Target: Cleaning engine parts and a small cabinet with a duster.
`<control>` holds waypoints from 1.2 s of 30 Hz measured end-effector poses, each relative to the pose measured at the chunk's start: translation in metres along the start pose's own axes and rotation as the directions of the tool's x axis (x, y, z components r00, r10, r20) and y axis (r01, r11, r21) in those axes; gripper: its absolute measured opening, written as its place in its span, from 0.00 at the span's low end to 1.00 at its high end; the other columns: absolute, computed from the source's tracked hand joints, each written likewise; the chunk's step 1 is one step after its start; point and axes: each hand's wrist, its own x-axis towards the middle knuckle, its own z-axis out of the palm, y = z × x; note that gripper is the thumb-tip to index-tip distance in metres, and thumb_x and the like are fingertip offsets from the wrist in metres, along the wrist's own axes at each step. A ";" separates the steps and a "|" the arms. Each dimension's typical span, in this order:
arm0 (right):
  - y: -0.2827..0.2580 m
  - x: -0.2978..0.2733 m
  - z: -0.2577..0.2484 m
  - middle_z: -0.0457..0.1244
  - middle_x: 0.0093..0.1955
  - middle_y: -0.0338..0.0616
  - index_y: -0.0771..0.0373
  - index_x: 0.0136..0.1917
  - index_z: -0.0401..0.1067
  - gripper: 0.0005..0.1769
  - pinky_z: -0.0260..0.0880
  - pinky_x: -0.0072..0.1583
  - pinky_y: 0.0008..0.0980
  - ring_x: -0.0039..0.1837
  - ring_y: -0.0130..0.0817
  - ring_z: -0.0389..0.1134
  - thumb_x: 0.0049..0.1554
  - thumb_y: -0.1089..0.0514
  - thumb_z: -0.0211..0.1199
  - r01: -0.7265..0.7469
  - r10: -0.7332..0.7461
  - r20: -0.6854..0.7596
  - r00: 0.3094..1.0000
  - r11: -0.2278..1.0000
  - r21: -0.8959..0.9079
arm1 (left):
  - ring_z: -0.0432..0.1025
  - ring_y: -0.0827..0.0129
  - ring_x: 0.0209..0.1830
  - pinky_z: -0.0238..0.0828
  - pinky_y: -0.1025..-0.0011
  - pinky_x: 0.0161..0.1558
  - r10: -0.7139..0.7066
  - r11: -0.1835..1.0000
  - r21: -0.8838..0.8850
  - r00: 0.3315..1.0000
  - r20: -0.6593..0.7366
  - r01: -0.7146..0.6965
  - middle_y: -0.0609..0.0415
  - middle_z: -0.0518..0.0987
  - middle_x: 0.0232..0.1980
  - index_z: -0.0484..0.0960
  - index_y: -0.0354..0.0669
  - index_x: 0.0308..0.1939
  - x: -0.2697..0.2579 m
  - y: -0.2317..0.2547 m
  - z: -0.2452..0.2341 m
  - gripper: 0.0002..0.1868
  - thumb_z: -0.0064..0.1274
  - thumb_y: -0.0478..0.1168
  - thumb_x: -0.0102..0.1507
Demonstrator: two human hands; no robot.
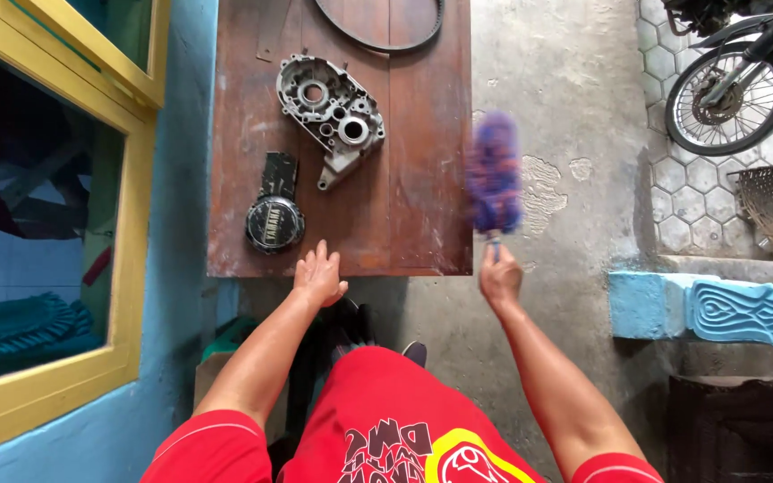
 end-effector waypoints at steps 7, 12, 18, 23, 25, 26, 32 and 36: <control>-0.040 -0.068 -0.036 0.68 0.44 0.57 0.57 0.54 0.73 0.13 0.67 0.44 0.56 0.45 0.64 0.69 0.62 0.49 0.55 0.390 -0.393 0.340 0.854 0.917 0.080 | 0.59 0.45 0.72 0.64 0.51 0.63 -0.032 0.999 -0.022 0.998 -0.048 0.030 0.41 0.54 0.78 0.66 0.44 0.70 -0.015 0.034 0.022 0.46 0.68 0.56 0.52; 0.028 -0.061 -0.034 0.68 0.43 0.58 0.58 0.51 0.73 0.14 0.68 0.45 0.56 0.45 0.61 0.70 0.65 0.47 0.54 0.058 -0.002 0.343 0.939 0.987 -0.152 | 0.41 0.45 0.82 0.55 0.47 0.71 -0.054 0.996 -0.065 0.983 0.175 0.066 0.44 0.39 0.84 0.54 0.48 0.77 -0.014 0.046 0.022 0.53 0.65 0.61 0.57; 0.055 -0.064 -0.039 0.68 0.43 0.58 0.61 0.46 0.72 0.17 0.69 0.48 0.54 0.46 0.59 0.71 0.67 0.46 0.56 0.021 -0.017 0.095 0.995 0.999 -0.040 | 0.39 0.48 0.85 0.58 0.51 0.73 -0.087 0.995 -0.036 0.969 0.230 0.098 0.47 0.35 0.86 0.50 0.49 0.80 -0.029 0.057 0.001 0.57 0.66 0.61 0.56; 0.019 -0.102 -0.081 0.68 0.45 0.58 0.59 0.51 0.74 0.13 0.68 0.47 0.55 0.47 0.61 0.69 0.63 0.49 0.56 0.328 -0.317 0.286 0.905 0.945 0.010 | 0.37 0.48 0.85 0.58 0.52 0.73 -0.080 0.994 -0.056 0.975 0.206 0.093 0.47 0.33 0.86 0.50 0.47 0.80 -0.021 0.051 0.023 0.56 0.65 0.59 0.58; 0.029 -0.108 -0.091 0.68 0.44 0.56 0.57 0.52 0.75 0.14 0.68 0.46 0.56 0.47 0.62 0.69 0.62 0.49 0.55 0.346 -0.306 0.402 0.863 0.938 -0.027 | 0.37 0.48 0.85 0.57 0.52 0.73 -0.072 0.996 -0.046 0.975 0.210 0.083 0.47 0.32 0.86 0.50 0.45 0.80 -0.023 0.050 0.026 0.54 0.65 0.58 0.59; 0.050 -0.108 -0.088 0.68 0.44 0.57 0.59 0.52 0.75 0.14 0.68 0.46 0.56 0.46 0.62 0.69 0.62 0.50 0.55 0.338 -0.307 0.350 0.885 0.941 -0.030 | 0.36 0.50 0.85 0.57 0.52 0.74 -0.079 0.993 -0.065 0.974 0.212 0.094 0.49 0.32 0.86 0.48 0.49 0.81 -0.026 0.050 0.024 0.54 0.63 0.58 0.60; 0.080 -0.089 -0.096 0.67 0.42 0.60 0.62 0.47 0.75 0.16 0.67 0.47 0.55 0.46 0.62 0.69 0.65 0.49 0.57 -0.050 0.061 0.073 0.995 0.989 -0.142 | 0.35 0.51 0.85 0.53 0.53 0.76 -0.106 0.986 -0.101 0.969 0.221 0.131 0.51 0.31 0.86 0.45 0.52 0.82 -0.031 0.056 0.019 0.56 0.64 0.57 0.60; 0.073 -0.095 -0.095 0.67 0.43 0.58 0.62 0.48 0.74 0.13 0.68 0.48 0.53 0.45 0.59 0.70 0.66 0.52 0.56 0.179 -0.176 0.057 0.983 0.983 -0.037 | 0.35 0.50 0.85 0.52 0.54 0.76 -0.113 0.987 -0.090 0.967 0.226 0.137 0.50 0.31 0.86 0.44 0.50 0.82 -0.031 0.059 0.017 0.57 0.65 0.57 0.59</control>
